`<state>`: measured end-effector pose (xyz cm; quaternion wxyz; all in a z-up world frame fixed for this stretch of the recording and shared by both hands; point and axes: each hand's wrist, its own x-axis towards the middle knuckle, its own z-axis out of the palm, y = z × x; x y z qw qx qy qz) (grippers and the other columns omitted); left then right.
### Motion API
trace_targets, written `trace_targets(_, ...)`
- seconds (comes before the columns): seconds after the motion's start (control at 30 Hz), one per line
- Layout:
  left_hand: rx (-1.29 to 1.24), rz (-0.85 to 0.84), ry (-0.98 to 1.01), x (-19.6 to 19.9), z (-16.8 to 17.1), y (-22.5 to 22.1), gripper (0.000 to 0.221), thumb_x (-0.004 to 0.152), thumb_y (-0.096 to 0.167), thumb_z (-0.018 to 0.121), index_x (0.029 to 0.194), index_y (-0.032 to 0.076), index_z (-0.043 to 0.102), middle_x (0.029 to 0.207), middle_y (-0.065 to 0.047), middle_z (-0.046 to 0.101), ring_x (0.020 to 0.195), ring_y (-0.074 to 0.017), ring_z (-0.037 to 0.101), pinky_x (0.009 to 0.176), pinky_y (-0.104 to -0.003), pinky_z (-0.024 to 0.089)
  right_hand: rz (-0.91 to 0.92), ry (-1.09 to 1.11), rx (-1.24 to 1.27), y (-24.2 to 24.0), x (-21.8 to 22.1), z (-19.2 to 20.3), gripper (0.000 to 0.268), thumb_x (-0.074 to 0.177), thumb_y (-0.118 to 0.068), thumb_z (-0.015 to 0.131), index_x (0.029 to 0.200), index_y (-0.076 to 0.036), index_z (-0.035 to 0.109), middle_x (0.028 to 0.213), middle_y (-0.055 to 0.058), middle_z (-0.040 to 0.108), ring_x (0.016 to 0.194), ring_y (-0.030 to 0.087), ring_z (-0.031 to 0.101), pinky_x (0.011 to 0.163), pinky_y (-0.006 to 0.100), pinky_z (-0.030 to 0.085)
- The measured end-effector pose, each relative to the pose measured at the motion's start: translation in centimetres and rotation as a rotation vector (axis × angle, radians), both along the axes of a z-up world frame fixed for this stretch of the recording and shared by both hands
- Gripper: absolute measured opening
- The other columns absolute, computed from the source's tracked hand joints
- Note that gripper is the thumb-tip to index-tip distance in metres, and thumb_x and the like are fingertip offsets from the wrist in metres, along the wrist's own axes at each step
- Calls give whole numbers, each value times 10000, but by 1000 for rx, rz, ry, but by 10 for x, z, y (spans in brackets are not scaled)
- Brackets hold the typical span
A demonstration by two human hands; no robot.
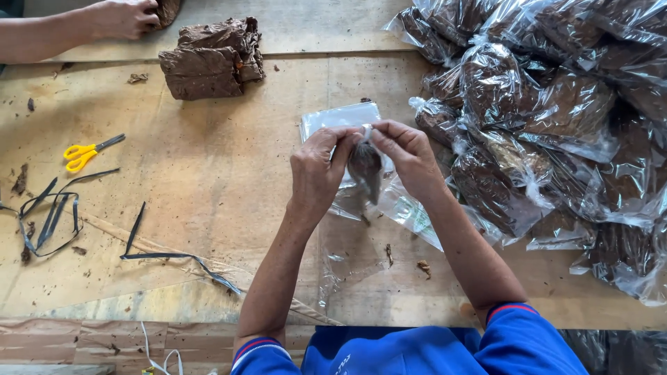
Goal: The person places rectangular blocks of a brown, dried food product into clear plastic bags and ties them shut with white string. The person repeats this process for several units, stacking the finished packages on the table.
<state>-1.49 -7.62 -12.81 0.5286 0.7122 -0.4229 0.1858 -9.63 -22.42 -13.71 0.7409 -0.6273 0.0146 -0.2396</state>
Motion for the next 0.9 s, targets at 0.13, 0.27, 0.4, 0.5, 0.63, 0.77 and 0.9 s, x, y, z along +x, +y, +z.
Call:
trace_targets(0.13,-62,-23,202,-2,5,4,52,1000,190,736,1012,158,775,837,-18,772,827,-189,783,776,-326,608,78,-42,-160,-16,4,-4,511,909,-133,826,1362,-72,598,1298,39,670,1261,102,559,1137,291,320)
trace_targets(0.27,-85,2,266,-4,4,6,65,1008,214,723,1021,163,763,860,-33,786,863,-205,788,758,-318,615,242,14,-91,-10,5,-22,457,956,-114,768,1368,-20,596,1209,44,674,1174,104,567,1113,319,381)
trace_targets(0.4,-6,118,429,-1,-4,8,147,1090,290,550,1111,153,596,744,-71,731,710,-209,712,705,-409,580,227,42,-146,-15,11,-44,366,885,-53,846,1203,-17,669,957,-3,655,938,57,600,896,222,478)
trace_targets(0.5,6,177,487,7,-11,12,153,1102,265,485,1136,123,533,717,-92,702,682,-241,666,701,-439,551,213,80,-141,-9,12,-48,329,885,-46,848,1164,-26,674,873,-13,623,848,69,602,814,209,497)
trace_targets(0.63,-63,92,317,45,-45,25,137,1102,184,468,1088,90,567,886,-146,576,845,-319,601,822,-439,487,333,102,-81,-3,-7,-33,801,798,-112,930,1475,-107,501,1015,48,660,985,135,628,960,340,551)
trace_targets(0.77,-13,73,464,27,-18,43,181,1166,224,462,1205,65,539,861,-96,638,785,-168,657,696,-291,552,366,174,-174,-11,-23,-44,1017,682,-191,987,1519,-85,419,1106,128,712,1054,162,650,1006,380,553)
trace_targets(0.9,135,10,718,9,11,54,470,1082,342,467,1374,-14,371,1134,-207,687,962,-259,707,857,-351,590,347,483,-227,-41,-39,-20,724,765,-332,823,1382,-97,527,1241,112,727,1033,211,729,780,297,619)
